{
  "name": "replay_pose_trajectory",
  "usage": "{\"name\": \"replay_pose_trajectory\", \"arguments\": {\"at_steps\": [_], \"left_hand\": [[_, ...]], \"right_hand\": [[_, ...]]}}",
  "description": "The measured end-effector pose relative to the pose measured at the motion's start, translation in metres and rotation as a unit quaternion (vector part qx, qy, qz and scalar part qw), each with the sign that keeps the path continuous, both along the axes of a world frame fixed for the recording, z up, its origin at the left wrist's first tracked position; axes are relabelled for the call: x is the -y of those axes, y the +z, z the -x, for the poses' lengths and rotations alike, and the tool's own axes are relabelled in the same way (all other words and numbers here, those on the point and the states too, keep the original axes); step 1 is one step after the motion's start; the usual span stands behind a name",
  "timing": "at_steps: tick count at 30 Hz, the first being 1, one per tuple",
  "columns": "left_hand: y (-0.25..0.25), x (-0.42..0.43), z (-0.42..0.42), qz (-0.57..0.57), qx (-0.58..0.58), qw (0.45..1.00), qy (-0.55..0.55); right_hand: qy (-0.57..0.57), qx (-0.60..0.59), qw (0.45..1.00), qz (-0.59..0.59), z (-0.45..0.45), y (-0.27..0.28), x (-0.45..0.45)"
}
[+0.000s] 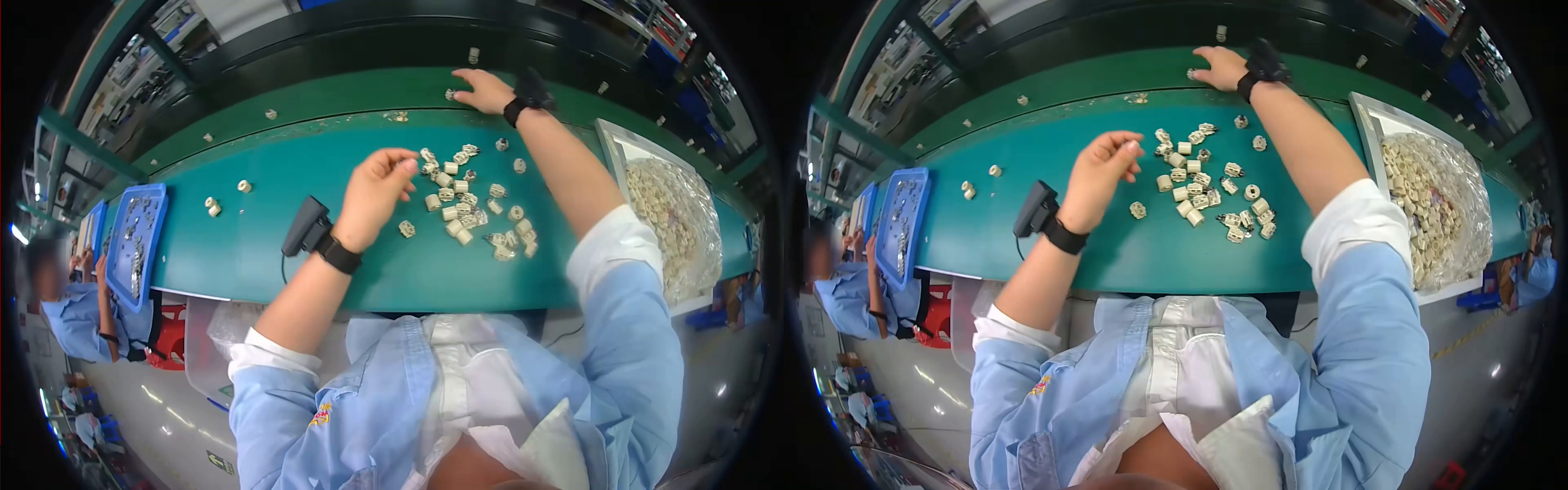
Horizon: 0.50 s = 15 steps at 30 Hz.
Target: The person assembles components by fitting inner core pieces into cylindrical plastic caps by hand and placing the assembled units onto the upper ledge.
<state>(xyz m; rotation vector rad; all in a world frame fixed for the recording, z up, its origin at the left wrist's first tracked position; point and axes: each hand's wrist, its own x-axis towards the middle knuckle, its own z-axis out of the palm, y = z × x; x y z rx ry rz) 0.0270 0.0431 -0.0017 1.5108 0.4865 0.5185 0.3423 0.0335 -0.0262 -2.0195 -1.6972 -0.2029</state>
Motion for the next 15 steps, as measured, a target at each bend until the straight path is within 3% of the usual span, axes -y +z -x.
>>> {"name": "replay_pose_trajectory", "arguments": {"at_steps": [2, 5, 9, 11, 15], "left_hand": [[0.002, 0.017, 0.017, 0.034, 0.018, 0.999, 0.010], [0.003, 0.029, 0.045, 0.048, 0.013, 0.999, 0.020], [-0.007, 0.029, 0.072, 0.068, 0.024, 0.996, 0.050], [-0.010, 0.031, 0.072, 0.076, 0.022, 0.996, 0.043], [-0.007, 0.041, 0.062, 0.086, 0.007, 0.996, 0.009]], "right_hand": [[0.051, 0.032, 0.998, 0.007, 0.002, -0.013, -0.021], [0.017, -0.040, 0.994, 0.102, 0.013, 0.005, -0.028], [0.134, -0.108, 0.970, 0.174, 0.064, 0.037, 0.012], [0.119, -0.078, 0.969, 0.204, 0.082, 0.035, 0.027], [0.100, -0.047, 0.980, 0.168, 0.085, 0.027, 0.044]]}}
